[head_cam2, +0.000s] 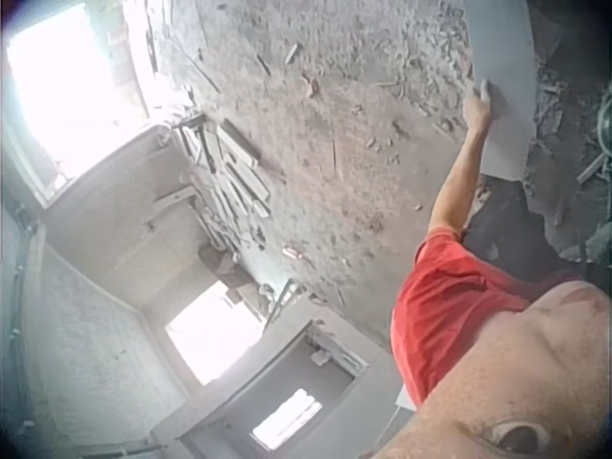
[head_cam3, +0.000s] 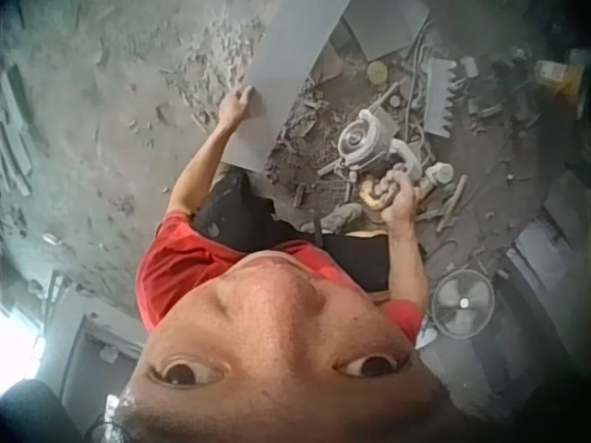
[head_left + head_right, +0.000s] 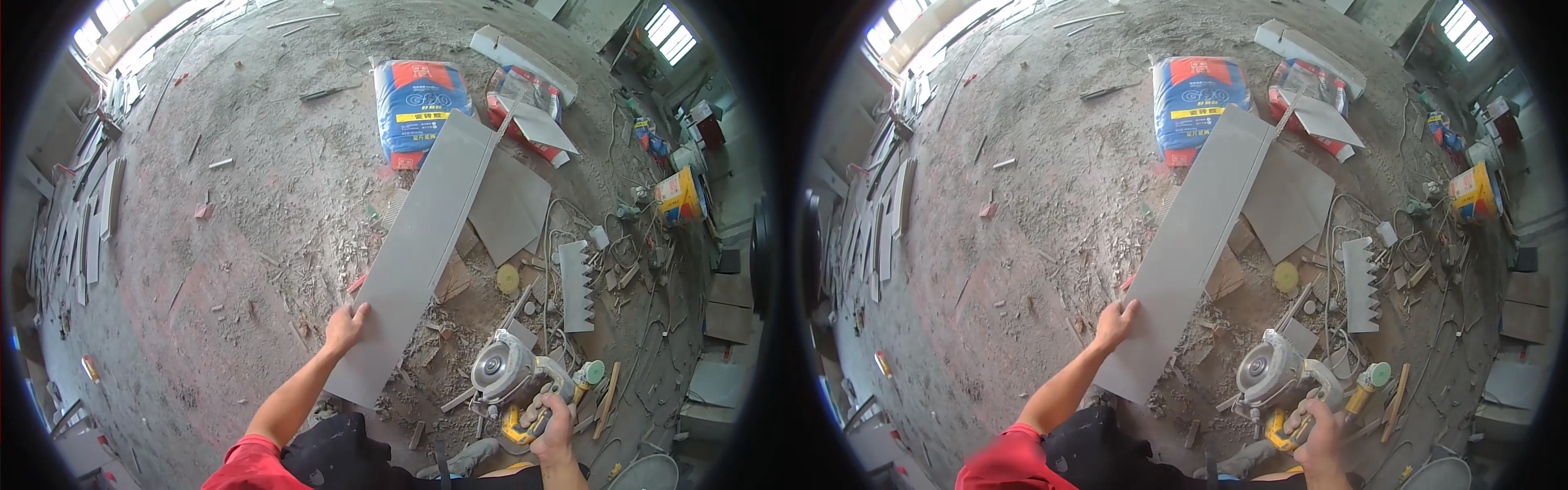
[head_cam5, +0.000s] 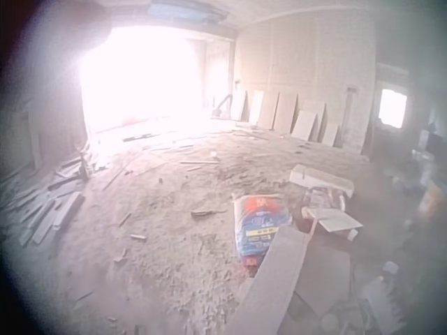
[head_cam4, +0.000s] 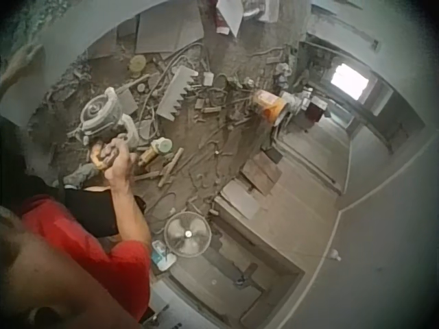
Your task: The person cuts a tile along its edge using a handheld tile saw.
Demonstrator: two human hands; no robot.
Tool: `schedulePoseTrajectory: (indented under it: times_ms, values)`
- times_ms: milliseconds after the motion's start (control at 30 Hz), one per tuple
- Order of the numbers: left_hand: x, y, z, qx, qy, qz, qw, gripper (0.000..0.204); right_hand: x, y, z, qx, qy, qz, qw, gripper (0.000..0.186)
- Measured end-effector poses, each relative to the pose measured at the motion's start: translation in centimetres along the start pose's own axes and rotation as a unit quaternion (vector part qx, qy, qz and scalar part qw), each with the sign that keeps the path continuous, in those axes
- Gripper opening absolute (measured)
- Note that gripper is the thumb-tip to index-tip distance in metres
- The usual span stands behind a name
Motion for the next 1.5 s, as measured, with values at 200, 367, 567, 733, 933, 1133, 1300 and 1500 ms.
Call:
schedulePoseTrajectory:
  times_ms: [200, 367, 567, 733, 933, 1133, 1300, 1500]
  values:
    - [1.7, -2.0, 1.0, -0.010, 0.005, -0.030, 0.999, 0.055, 0.0, 1.2, 0.2, 0.007, 0.002, -0.004, 1.000, 0.017]
    - [7.9, -8.4, 1.7, 0.101, 0.073, -0.076, 0.989, 0.056, -0.3, 1.4, -0.7, 0.016, 0.006, -0.012, 1.000, 0.018]
    - [12.9, -13.2, 3.8, -0.013, -0.036, -0.049, 0.998, 0.041, -0.8, 1.4, -3.0, 0.038, -0.027, -0.004, 0.999, 0.015]
    - [13.4, -13.5, 2.9, 0.261, -0.102, 0.040, 0.959, 0.027, -1.3, 1.3, -4.6, 0.056, -0.047, -0.004, 0.997, 0.015]
    - [16.9, -11.0, 4.8, 0.488, -0.034, 0.085, 0.868, 0.017, -0.5, 0.4, -5.5, 0.057, -0.064, 0.016, 0.996, 0.015]
    - [20.4, -8.2, 1.7, 0.711, -0.086, 0.206, 0.667, 0.067, -0.9, -0.9, -7.4, 0.044, -0.065, 0.055, 0.995, 0.014]
    - [21.0, -8.6, -0.9, 0.671, -0.070, 0.221, 0.705, 0.065, -2.2, -1.6, -9.5, 0.034, 0.004, 0.023, 0.999, 0.014]
    - [20.4, -11.1, -3.7, 0.658, -0.062, 0.237, 0.712, 0.061, -3.9, 0.1, -13.3, 0.077, -0.062, 0.128, 0.987, 0.016]
Point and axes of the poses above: each hand's wrist, its own x-axis away from the middle knuckle, its own z-axis out of the back of the hand, y = z × x, the point moved 8 cm from there along -x, towards the middle knuckle, and after that the axes turned 9 degrees about -z, right-handed, at the moved point
